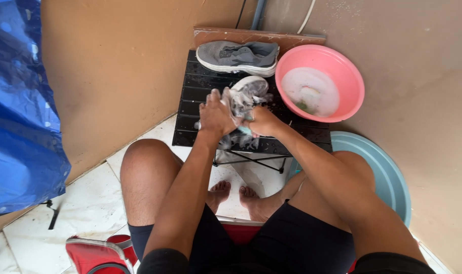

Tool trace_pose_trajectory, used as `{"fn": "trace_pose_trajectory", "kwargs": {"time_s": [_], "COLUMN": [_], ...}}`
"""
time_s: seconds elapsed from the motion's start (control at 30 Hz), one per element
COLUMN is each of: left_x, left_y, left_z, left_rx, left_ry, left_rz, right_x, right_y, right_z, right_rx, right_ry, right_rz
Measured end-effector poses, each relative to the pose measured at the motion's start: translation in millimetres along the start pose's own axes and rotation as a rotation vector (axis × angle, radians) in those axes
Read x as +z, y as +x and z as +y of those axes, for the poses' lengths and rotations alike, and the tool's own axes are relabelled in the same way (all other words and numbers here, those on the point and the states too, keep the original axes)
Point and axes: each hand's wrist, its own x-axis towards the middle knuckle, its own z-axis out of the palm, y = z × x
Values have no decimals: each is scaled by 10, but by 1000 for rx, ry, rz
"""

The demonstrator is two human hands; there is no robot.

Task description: The person scrubs a gray sneaker with a brush and soapy water. They clean the upper, sides, and sole of the shoe while holding it over a small black table. A pink basin with soapy water and a blue basin are nearby.

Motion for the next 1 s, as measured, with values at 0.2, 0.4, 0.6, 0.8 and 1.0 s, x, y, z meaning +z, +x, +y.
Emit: {"fn": "trace_pose_trajectory", "kwargs": {"time_s": [0.2,0.4,0.6,0.8,1.0], "left_x": [-217,-230,106,28,185], "left_y": [-177,-50,181,128,389], "left_z": [66,-22,-143,-158,-305], "left_rx": [104,127,158,319,237], "left_ry": [-54,-148,-81,-14,-20], "left_rz": [-80,-119,-81,-43,-99], "right_x": [332,309,446,292,442], "right_y": [789,862,1498,1386,1311], "right_z": [1269,1578,2344,2120,1624], "right_rx": [-142,-39,-269,-114,376], "right_ry": [63,371,56,30,485], "right_rz": [377,66,217,180,121]}}
